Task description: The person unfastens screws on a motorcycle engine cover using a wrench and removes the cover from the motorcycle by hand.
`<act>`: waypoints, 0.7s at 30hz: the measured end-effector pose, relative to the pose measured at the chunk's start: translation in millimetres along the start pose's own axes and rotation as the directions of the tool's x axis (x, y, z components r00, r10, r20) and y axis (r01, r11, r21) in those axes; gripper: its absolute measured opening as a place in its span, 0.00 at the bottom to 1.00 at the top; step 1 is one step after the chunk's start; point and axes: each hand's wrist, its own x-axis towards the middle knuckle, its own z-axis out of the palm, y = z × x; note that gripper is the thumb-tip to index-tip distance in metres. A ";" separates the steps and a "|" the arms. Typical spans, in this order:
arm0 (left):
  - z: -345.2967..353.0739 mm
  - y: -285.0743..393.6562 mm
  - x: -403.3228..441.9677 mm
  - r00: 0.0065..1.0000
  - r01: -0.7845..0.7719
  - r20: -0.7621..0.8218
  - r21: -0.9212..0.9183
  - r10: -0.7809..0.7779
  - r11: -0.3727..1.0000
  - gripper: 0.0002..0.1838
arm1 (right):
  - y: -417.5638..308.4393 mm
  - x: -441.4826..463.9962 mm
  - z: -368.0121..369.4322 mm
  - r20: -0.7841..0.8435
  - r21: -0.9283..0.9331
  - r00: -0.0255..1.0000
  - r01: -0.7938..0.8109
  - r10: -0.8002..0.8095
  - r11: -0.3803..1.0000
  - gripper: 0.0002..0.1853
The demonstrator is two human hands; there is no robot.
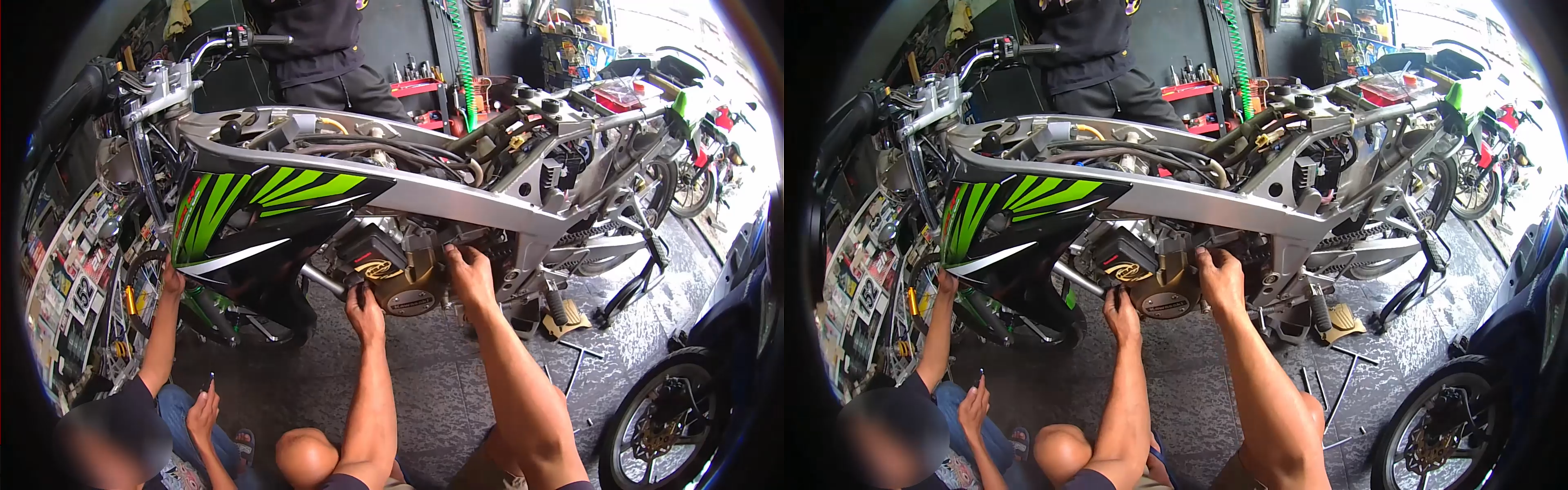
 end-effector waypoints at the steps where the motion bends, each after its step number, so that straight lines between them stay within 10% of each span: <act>1: 1.2 -4.9 2.5 1.000 -0.004 -0.001 -0.002 0.004 1.000 0.15 | -1.0 -0.3 -0.3 0.028 0.014 0.999 -0.026 0.025 1.000 0.25; 8: 3.2 6.5 13.0 0.998 0.044 -0.049 0.007 -0.043 0.999 0.14 | -9.6 -0.7 4.4 0.014 -0.068 0.999 0.037 -0.036 0.997 0.25; 10: -10.2 8.2 19.8 0.980 -0.142 0.188 0.392 0.072 0.909 0.15 | -5.1 3.0 4.2 -0.022 -0.143 0.998 0.052 -0.056 0.988 0.25; 21: -8.5 10.8 15.1 0.975 -0.171 0.187 0.303 0.118 0.937 0.15 | 1.1 12.2 8.3 -0.044 -0.182 0.992 0.106 -0.116 0.978 0.24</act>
